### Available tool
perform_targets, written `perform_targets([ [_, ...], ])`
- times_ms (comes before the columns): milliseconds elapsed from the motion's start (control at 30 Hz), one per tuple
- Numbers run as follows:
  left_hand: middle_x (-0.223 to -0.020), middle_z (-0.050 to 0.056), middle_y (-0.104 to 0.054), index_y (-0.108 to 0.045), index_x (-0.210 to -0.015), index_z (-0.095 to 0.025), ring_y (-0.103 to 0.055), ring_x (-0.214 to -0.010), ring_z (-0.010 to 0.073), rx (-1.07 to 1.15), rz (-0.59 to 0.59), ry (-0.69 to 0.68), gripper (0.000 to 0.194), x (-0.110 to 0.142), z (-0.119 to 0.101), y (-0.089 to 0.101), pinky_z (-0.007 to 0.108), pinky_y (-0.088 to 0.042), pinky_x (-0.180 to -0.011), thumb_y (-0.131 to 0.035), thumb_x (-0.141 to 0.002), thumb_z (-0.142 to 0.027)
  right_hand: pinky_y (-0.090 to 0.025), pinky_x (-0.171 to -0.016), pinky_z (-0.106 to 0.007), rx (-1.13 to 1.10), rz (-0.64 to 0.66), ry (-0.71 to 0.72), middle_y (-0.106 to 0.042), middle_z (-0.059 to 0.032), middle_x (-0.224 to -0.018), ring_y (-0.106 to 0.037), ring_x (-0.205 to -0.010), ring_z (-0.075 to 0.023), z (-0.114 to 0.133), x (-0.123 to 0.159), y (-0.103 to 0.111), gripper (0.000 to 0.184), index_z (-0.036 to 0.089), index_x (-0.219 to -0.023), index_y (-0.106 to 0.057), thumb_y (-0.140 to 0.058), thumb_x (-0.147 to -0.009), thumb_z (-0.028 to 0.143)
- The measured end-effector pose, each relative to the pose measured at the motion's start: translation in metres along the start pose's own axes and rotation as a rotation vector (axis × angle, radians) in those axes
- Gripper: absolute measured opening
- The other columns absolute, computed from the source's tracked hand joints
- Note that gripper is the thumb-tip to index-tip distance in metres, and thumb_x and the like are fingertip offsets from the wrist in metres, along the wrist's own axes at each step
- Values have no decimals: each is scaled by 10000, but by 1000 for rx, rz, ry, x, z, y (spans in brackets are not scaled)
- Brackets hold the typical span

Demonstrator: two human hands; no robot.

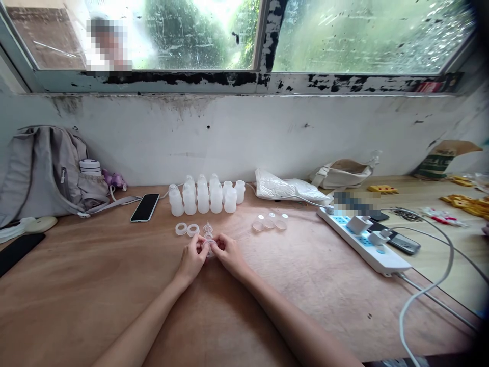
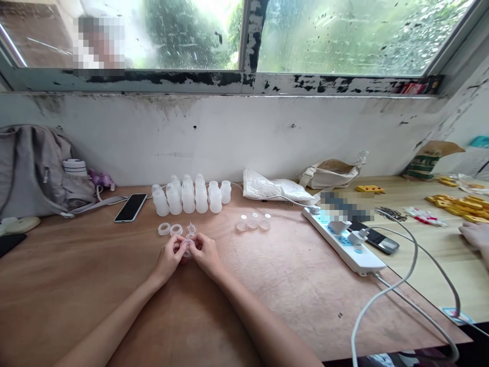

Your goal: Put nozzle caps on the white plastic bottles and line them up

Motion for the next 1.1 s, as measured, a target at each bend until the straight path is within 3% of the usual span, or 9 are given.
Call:
perform_targets([
  [400,-638,11,-644,-459,-754,-196,-622,-570,159,-36,-18,-13,126,0,0,1,218,-455,-490,-484,-766,-319,-331,-480,-185,59,-12,71,-497,34,-533,-421,-480,-81,3,1,2,106,147,-701,-581,-487,-718,191],
  [567,-732,27,-663,-487,-841,-203,-634,-631,162,-117,-48,-61,120,0,-3,0,239,-477,-562,-478,-766,-296,-355,-473,-182,29,-28,48,-522,29,-569,-441,-469,-79,-1,-1,2,136,151,-775,-583,-465,-714,177],
  [767,-740,0,-641,-485,-906,-216,-608,-591,134,-212,-56,-124,175,2,-5,0,232,-460,-588,-486,-731,-212,-368,-483,-182,27,-28,79,-531,30,-604,-450,-481,-80,-4,-1,0,174,163,-813,-559,-458,-674,131],
  [1100,-647,-28,-604,-487,-884,-221,-568,-538,124,-272,-75,-96,157,1,-7,0,216,-424,-556,-484,-728,-202,-352,-486,-181,75,-23,124,-501,41,-574,-432,-479,-82,0,1,0,141,167,-798,-545,-453,-698,130],
])
Point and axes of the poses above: each hand's wrist, its own x-axis away from the middle knuckle, its own y-axis out of the back of the hand, z = x × y, the point moved 1 cm from there along -x, towards the middle knuckle
